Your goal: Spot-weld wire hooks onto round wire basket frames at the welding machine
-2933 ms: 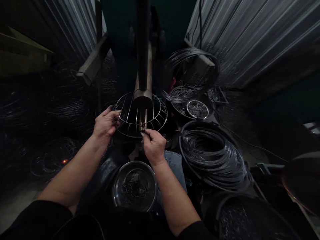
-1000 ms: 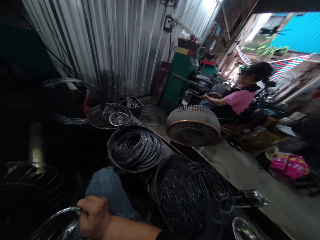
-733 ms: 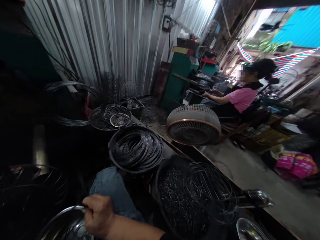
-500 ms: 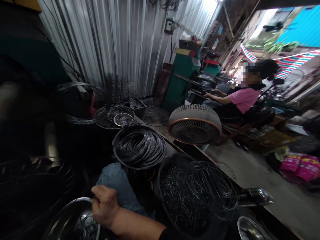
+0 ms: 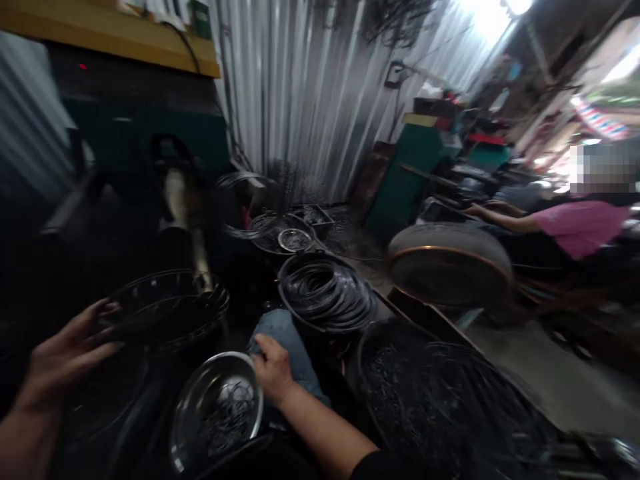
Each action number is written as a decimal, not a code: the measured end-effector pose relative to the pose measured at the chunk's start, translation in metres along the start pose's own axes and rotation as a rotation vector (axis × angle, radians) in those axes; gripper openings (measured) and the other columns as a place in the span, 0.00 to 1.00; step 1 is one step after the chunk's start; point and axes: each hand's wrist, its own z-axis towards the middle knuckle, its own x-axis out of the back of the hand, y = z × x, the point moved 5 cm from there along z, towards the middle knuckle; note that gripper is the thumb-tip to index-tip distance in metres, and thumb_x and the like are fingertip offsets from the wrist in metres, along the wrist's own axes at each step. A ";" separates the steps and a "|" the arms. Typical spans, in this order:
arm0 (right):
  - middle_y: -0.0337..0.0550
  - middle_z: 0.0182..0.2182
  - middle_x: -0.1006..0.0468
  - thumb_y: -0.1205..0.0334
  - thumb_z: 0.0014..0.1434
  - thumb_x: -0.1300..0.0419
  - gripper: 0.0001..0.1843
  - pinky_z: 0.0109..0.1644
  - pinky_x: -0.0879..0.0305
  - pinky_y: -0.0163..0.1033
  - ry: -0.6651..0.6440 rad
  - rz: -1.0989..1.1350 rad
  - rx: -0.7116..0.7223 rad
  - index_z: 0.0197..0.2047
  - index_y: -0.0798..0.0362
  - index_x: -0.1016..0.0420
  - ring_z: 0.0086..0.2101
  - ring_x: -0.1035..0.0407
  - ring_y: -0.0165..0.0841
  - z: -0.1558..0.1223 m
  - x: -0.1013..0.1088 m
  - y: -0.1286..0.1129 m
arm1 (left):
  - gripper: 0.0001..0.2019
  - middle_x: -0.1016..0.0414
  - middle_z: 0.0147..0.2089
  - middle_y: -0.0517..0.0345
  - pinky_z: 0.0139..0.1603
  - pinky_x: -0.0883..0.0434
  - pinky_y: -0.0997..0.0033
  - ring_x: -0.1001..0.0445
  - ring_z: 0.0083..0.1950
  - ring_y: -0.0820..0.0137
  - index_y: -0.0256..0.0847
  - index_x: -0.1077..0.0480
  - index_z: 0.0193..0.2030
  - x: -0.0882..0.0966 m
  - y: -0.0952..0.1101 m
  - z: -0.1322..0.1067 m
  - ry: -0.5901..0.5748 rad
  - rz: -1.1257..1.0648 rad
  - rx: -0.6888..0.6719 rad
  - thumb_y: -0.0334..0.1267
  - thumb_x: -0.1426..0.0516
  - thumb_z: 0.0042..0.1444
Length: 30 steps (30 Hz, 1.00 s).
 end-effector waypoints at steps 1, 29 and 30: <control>0.52 0.41 0.20 0.69 0.49 0.47 0.20 0.49 0.28 0.45 0.008 0.001 -0.033 0.45 0.57 0.23 0.42 0.25 0.40 -0.002 0.001 0.002 | 0.39 0.26 0.51 0.66 0.62 0.36 0.55 0.30 0.56 0.59 0.51 0.26 0.50 0.001 0.001 0.002 -0.039 0.000 -0.078 0.31 0.29 0.23; 0.53 0.42 0.21 0.60 0.52 0.43 0.24 0.47 0.32 0.46 -0.478 -0.514 -0.118 0.53 0.54 0.28 0.42 0.26 0.43 -0.005 -0.049 -0.004 | 0.35 0.31 0.54 0.55 0.45 0.25 0.51 0.27 0.48 0.61 0.48 0.29 0.51 0.059 -0.055 -0.016 0.054 -0.592 0.107 0.23 0.34 0.31; 0.52 0.40 0.20 0.62 0.52 0.42 0.23 0.46 0.32 0.46 -0.565 -0.566 -0.138 0.52 0.53 0.27 0.41 0.26 0.44 -0.003 -0.055 -0.008 | 0.33 0.30 0.52 0.56 0.44 0.25 0.46 0.27 0.46 0.62 0.48 0.30 0.51 0.064 -0.057 -0.023 0.083 -0.608 0.175 0.24 0.35 0.34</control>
